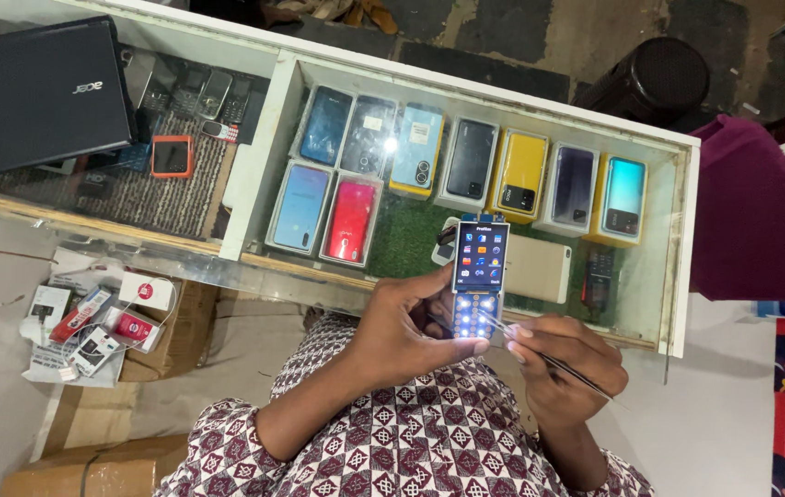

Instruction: The person holds a disassembled keypad mobile phone, fits the screen onto the phone body, then uses a metal probe tool to press the keypad buttons while the powered-on phone displays menus, testing the device. They move around the shop and handle the phone over a glass display counter.

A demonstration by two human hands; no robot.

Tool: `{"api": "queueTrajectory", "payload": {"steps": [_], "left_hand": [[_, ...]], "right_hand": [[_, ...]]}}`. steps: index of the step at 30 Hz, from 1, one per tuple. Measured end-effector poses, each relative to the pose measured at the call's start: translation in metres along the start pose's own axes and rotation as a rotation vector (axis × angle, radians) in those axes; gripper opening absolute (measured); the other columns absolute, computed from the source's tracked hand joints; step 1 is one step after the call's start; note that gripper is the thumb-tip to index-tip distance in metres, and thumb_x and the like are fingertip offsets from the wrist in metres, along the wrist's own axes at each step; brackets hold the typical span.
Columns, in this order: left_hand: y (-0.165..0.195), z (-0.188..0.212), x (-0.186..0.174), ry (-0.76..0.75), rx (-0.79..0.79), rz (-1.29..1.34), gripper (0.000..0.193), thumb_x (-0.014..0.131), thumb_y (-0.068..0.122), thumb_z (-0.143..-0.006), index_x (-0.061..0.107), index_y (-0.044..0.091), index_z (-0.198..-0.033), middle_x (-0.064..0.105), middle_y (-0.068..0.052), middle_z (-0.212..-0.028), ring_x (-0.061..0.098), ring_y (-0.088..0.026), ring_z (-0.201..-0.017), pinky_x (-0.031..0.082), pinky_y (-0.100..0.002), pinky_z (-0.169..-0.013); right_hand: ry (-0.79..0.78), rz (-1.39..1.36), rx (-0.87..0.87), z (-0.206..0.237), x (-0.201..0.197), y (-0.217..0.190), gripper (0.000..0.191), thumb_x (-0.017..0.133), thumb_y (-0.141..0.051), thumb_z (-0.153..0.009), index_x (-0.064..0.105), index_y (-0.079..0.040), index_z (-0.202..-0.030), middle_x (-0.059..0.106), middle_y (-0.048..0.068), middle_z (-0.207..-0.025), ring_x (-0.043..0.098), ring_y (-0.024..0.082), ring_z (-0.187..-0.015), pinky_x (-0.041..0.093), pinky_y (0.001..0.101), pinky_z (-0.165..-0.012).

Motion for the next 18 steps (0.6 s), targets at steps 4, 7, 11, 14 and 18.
{"api": "queueTrajectory", "payload": {"steps": [4, 7, 11, 14, 18], "left_hand": [[0.0003, 0.0004, -0.0003, -0.005, -0.013, 0.021, 0.071, 0.089, 0.012, -0.077, 0.060, 0.003, -0.142, 0.075, 0.005, -0.093, 0.060, 0.004, -0.076, 0.050, -0.015, -0.064], [0.0013, 0.0005, 0.0000, -0.013, 0.012, 0.038, 0.075, 0.088, 0.012, -0.078, 0.057, 0.004, -0.145, 0.075, 0.005, -0.096, 0.062, 0.004, -0.079, 0.052, -0.015, -0.067], [-0.0010, 0.0011, 0.0015, -0.017, -0.013, -0.018, 0.072, 0.089, 0.012, -0.078, 0.061, 0.003, -0.143, 0.075, 0.004, -0.092, 0.060, 0.002, -0.074, 0.050, -0.015, -0.063], [-0.0024, 0.0020, 0.0016, -0.018, -0.011, -0.024, 0.066, 0.090, 0.011, -0.078, 0.065, 0.002, -0.138, 0.075, 0.003, -0.093, 0.061, 0.002, -0.076, 0.051, -0.016, -0.064], [-0.0013, 0.0037, 0.0018, -0.022, 0.016, 0.012, 0.067, 0.089, 0.012, -0.079, 0.062, 0.002, -0.139, 0.075, 0.004, -0.095, 0.063, 0.003, -0.079, 0.053, -0.015, -0.067]], "right_hand": [[0.031, -0.030, 0.047, 0.0013, 0.0006, 0.0012, 0.014, 0.082, 0.000, -0.083, 0.072, 0.004, -0.093, 0.073, 0.015, -0.091, 0.073, 0.020, -0.082, 0.059, 0.0239, -0.068], [0.032, -0.026, 0.052, 0.0012, 0.0012, 0.0001, 0.014, 0.081, 0.001, -0.085, 0.072, 0.005, -0.095, 0.073, 0.016, -0.093, 0.074, 0.020, -0.084, 0.060, 0.0245, -0.071], [0.022, -0.027, 0.051, 0.0015, 0.0006, -0.0016, 0.015, 0.081, 0.000, -0.084, 0.073, 0.005, -0.095, 0.073, 0.015, -0.093, 0.074, 0.019, -0.080, 0.059, 0.0247, -0.071], [0.016, -0.038, 0.058, 0.0021, 0.0005, -0.0012, 0.016, 0.082, 0.000, -0.084, 0.073, 0.005, -0.096, 0.073, 0.015, -0.093, 0.074, 0.020, -0.082, 0.059, 0.0251, -0.071], [0.001, -0.031, 0.057, 0.0031, 0.0003, -0.0017, 0.017, 0.083, 0.000, -0.083, 0.074, 0.004, -0.096, 0.074, 0.015, -0.092, 0.073, 0.019, -0.082, 0.058, 0.0231, -0.067]]}}
Point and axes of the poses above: each hand's wrist, its own z-axis away from the middle knuckle, its own x-axis out of the palm, y = z × x, the point moved 3 cm from there along -z, towards the middle knuckle
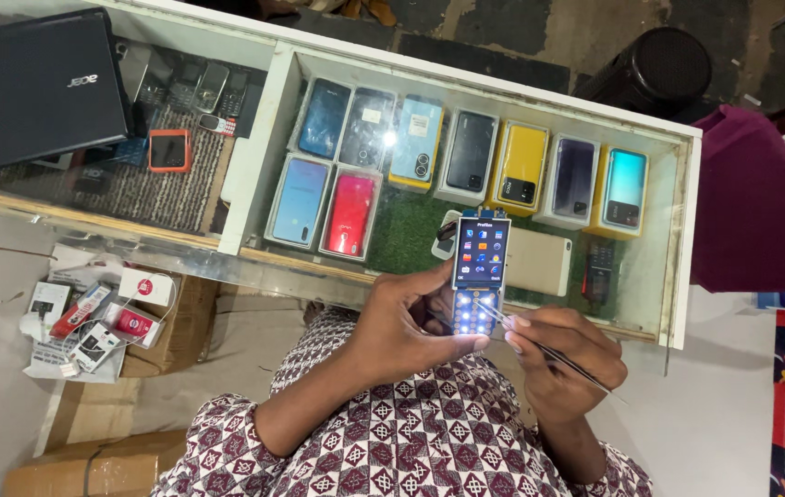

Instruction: The person holds a disassembled keypad mobile phone, fits the screen onto the phone body, then uses a metal probe tool to press the keypad buttons while the powered-on phone displays menus, testing the device. They move around the shop and handle the phone over a glass display counter.

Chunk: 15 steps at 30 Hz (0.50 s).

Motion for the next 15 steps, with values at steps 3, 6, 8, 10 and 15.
{"api": "queueTrajectory", "payload": {"steps": [3, 6, 8, 10, 15], "left_hand": [[0.0021, 0.0000, -0.0001, 0.005, 0.015, 0.000, 0.068, 0.089, 0.011, -0.079, 0.061, 0.003, -0.140, 0.074, 0.004, -0.094, 0.062, 0.003, -0.078, 0.052, -0.015, -0.067], [0.0024, -0.0001, -0.0009, 0.009, -0.016, -0.027, 0.067, 0.089, 0.012, -0.078, 0.063, 0.003, -0.139, 0.074, 0.005, -0.089, 0.059, 0.003, -0.072, 0.049, -0.015, -0.061], [0.0025, 0.0011, -0.0011, 0.003, -0.021, -0.022, 0.066, 0.089, 0.012, -0.078, 0.063, 0.003, -0.138, 0.074, 0.005, -0.089, 0.060, 0.004, -0.072, 0.050, -0.015, -0.061], [0.0028, 0.0025, -0.0012, 0.003, -0.011, -0.015, 0.064, 0.089, 0.012, -0.079, 0.065, 0.002, -0.137, 0.074, 0.005, -0.089, 0.059, 0.004, -0.072, 0.049, -0.015, -0.062], [0.0010, 0.0046, -0.0001, 0.008, -0.022, -0.038, 0.061, 0.090, 0.013, -0.079, 0.066, 0.002, -0.133, 0.074, 0.005, -0.087, 0.059, 0.003, -0.071, 0.048, -0.015, -0.061]], "right_hand": [[-0.002, 0.019, -0.001, -0.0010, 0.0003, 0.0000, 0.017, 0.083, 0.000, -0.082, 0.074, 0.004, -0.096, 0.074, 0.015, -0.092, 0.073, 0.019, -0.081, 0.058, 0.0231, -0.067], [-0.005, 0.025, -0.010, -0.0020, 0.0010, -0.0010, 0.017, 0.083, 0.000, -0.082, 0.074, 0.003, -0.096, 0.074, 0.014, -0.092, 0.072, 0.019, -0.081, 0.057, 0.0231, -0.067], [-0.007, 0.027, -0.013, -0.0012, 0.0013, -0.0025, 0.017, 0.083, -0.001, -0.082, 0.074, 0.003, -0.096, 0.074, 0.014, -0.092, 0.072, 0.019, -0.081, 0.057, 0.0232, -0.067], [-0.006, 0.033, -0.016, 0.0000, 0.0016, -0.0036, 0.017, 0.083, -0.001, -0.082, 0.074, 0.003, -0.095, 0.074, 0.014, -0.091, 0.073, 0.019, -0.081, 0.057, 0.0234, -0.067], [0.002, 0.023, -0.016, 0.0030, 0.0003, -0.0032, 0.016, 0.083, 0.000, -0.082, 0.073, 0.004, -0.094, 0.074, 0.014, -0.091, 0.073, 0.019, -0.081, 0.059, 0.0250, -0.070]]}}
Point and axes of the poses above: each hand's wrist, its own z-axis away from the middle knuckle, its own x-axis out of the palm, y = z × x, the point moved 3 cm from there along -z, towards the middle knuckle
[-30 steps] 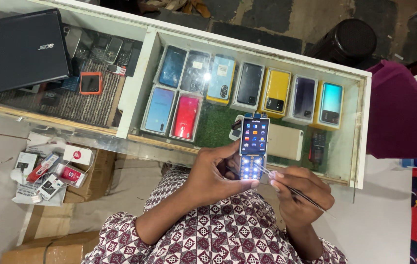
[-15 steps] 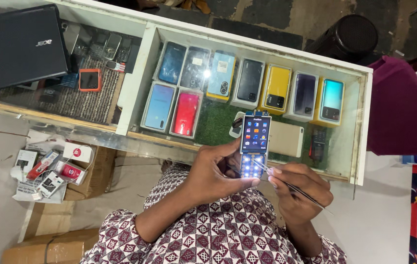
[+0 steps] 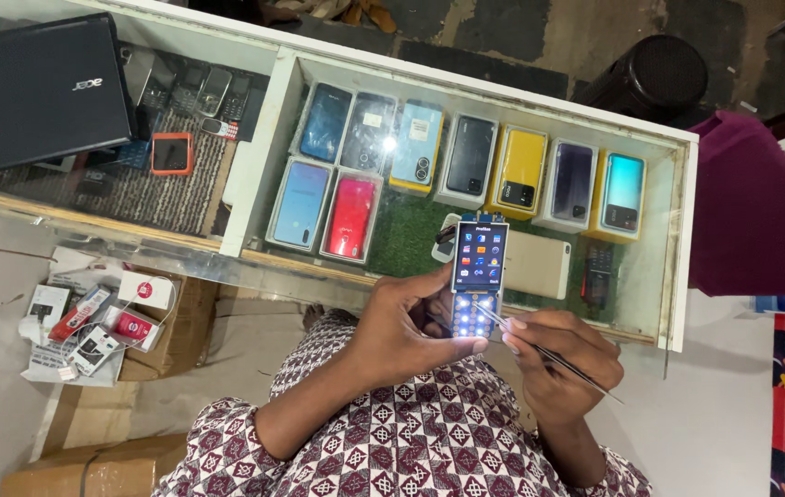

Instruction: The person holds a disassembled keypad mobile phone, fits the screen onto the phone body, then uses a metal probe tool to press the keypad buttons while the powered-on phone displays menus, testing the device. They move around the shop and handle the phone over a glass display counter.

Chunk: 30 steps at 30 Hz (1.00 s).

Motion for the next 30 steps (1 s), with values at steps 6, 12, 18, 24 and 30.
{"api": "queueTrajectory", "payload": {"steps": [6, 12, 18, 24, 30], "left_hand": [[0.000, 0.000, 0.001, -0.010, 0.024, -0.009, 0.062, 0.090, 0.014, -0.079, 0.065, 0.001, -0.135, 0.076, 0.003, -0.089, 0.062, 0.003, -0.073, 0.051, -0.015, -0.062], [0.000, 0.006, 0.001, -0.004, 0.070, -0.001, 0.066, 0.090, 0.013, -0.079, 0.062, 0.001, -0.138, 0.077, 0.002, -0.094, 0.066, 0.001, -0.079, 0.055, -0.017, -0.068], [-0.003, 0.013, 0.000, -0.010, 0.079, 0.019, 0.065, 0.089, 0.011, -0.080, 0.062, 0.000, -0.138, 0.077, 0.000, -0.097, 0.068, -0.001, -0.083, 0.057, -0.019, -0.074], [-0.001, 0.016, -0.004, -0.024, 0.035, 0.041, 0.064, 0.087, 0.009, -0.081, 0.062, 0.000, -0.139, 0.078, -0.002, -0.097, 0.069, -0.003, -0.082, 0.059, -0.021, -0.072], [0.001, 0.017, -0.005, -0.021, 0.077, 0.054, 0.069, 0.087, 0.009, -0.081, 0.059, 0.000, -0.144, 0.077, -0.003, -0.100, 0.069, -0.004, -0.086, 0.061, -0.022, -0.078]], "right_hand": [[0.051, -0.003, -0.013, 0.003, -0.003, -0.001, 0.016, 0.083, 0.001, -0.081, 0.072, 0.004, -0.092, 0.073, 0.014, -0.091, 0.073, 0.019, -0.078, 0.058, 0.0245, -0.068], [0.002, -0.018, -0.013, 0.003, 0.001, -0.007, 0.016, 0.083, 0.000, -0.080, 0.073, 0.003, -0.092, 0.073, 0.014, -0.092, 0.073, 0.019, -0.082, 0.057, 0.0239, -0.067], [-0.035, 0.020, -0.011, 0.002, 0.008, -0.013, 0.016, 0.084, -0.001, -0.080, 0.074, 0.003, -0.092, 0.073, 0.013, -0.091, 0.071, 0.018, -0.080, 0.056, 0.0248, -0.069], [-0.057, -0.005, -0.009, 0.000, 0.016, -0.015, 0.016, 0.084, 0.000, -0.079, 0.074, 0.003, -0.092, 0.072, 0.013, -0.091, 0.071, 0.018, -0.080, 0.056, 0.0247, -0.069], [-0.058, -0.009, -0.007, 0.001, 0.019, -0.018, 0.016, 0.083, 0.000, -0.080, 0.074, 0.003, -0.092, 0.072, 0.013, -0.091, 0.072, 0.018, -0.080, 0.057, 0.0254, -0.071]]}}
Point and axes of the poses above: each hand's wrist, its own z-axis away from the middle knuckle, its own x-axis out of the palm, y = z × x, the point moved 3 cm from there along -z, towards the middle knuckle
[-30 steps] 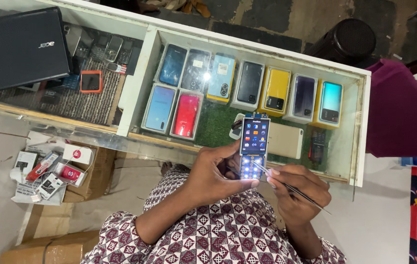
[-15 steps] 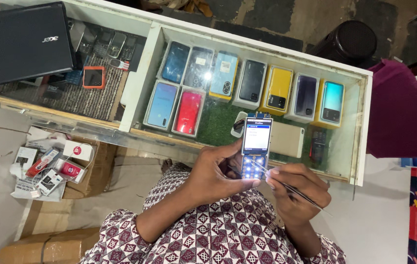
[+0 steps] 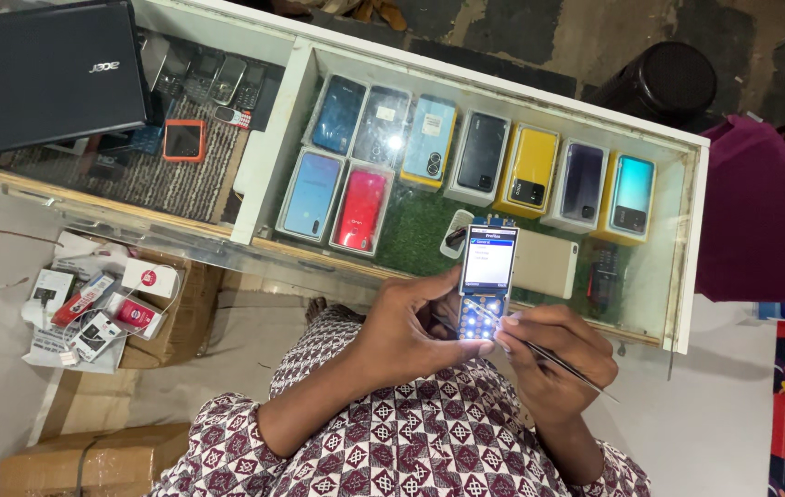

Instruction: The person holds a disassembled keypad mobile phone, fits the screen onto the phone body, then uses a metal probe tool to press the keypad buttons while the powered-on phone displays menus, testing the device. They move around the shop and handle the phone over a glass display counter.

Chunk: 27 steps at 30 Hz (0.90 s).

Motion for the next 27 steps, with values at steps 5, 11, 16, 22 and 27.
{"api": "queueTrajectory", "payload": {"steps": [5, 11, 16, 22, 27], "left_hand": [[-0.003, 0.000, -0.002, 0.001, 0.020, -0.008, 0.068, 0.088, 0.010, -0.082, 0.059, -0.001, -0.143, 0.078, -0.003, -0.103, 0.070, -0.004, -0.089, 0.061, -0.022, -0.081], [-0.001, -0.003, -0.005, 0.000, -0.039, -0.091, 0.079, 0.088, 0.011, -0.078, 0.054, 0.004, -0.149, 0.078, 0.000, -0.094, 0.068, -0.001, -0.077, 0.059, -0.020, -0.069], [0.003, -0.004, -0.007, 0.008, -0.011, -0.086, 0.075, 0.089, 0.011, -0.079, 0.057, 0.004, -0.147, 0.078, 0.001, -0.096, 0.067, 0.001, -0.078, 0.058, -0.018, -0.070], [-0.002, -0.002, -0.012, 0.037, -0.064, -0.056, 0.076, 0.089, 0.013, -0.079, 0.057, 0.005, -0.147, 0.076, 0.003, -0.093, 0.064, 0.002, -0.076, 0.055, -0.016, -0.067], [-0.002, -0.001, -0.013, 0.042, -0.025, -0.060, 0.073, 0.089, 0.013, -0.080, 0.059, 0.004, -0.145, 0.076, 0.003, -0.092, 0.064, 0.002, -0.076, 0.055, -0.016, -0.066]], "right_hand": [[0.010, 0.014, -0.017, 0.000, 0.001, 0.001, 0.015, 0.082, 0.001, -0.080, 0.074, 0.003, -0.092, 0.072, 0.013, -0.091, 0.071, 0.018, -0.079, 0.056, 0.0245, -0.069], [0.066, 0.005, -0.023, 0.004, -0.003, 0.003, 0.015, 0.082, 0.002, -0.080, 0.073, 0.004, -0.092, 0.072, 0.013, -0.091, 0.070, 0.017, -0.079, 0.054, 0.0224, -0.065], [0.086, 0.000, -0.010, 0.006, -0.004, 0.008, 0.015, 0.083, 0.002, -0.080, 0.072, 0.004, -0.091, 0.071, 0.013, -0.091, 0.069, 0.016, -0.075, 0.053, 0.0221, -0.064], [0.090, -0.021, 0.011, 0.010, -0.003, 0.012, 0.016, 0.082, 0.001, -0.080, 0.072, 0.004, -0.092, 0.071, 0.014, -0.091, 0.069, 0.016, -0.073, 0.054, 0.0220, -0.063], [0.063, -0.007, -0.014, 0.008, -0.001, 0.011, 0.017, 0.084, 0.000, -0.080, 0.073, 0.004, -0.092, 0.071, 0.013, -0.089, 0.070, 0.018, -0.078, 0.055, 0.0234, -0.065]]}}
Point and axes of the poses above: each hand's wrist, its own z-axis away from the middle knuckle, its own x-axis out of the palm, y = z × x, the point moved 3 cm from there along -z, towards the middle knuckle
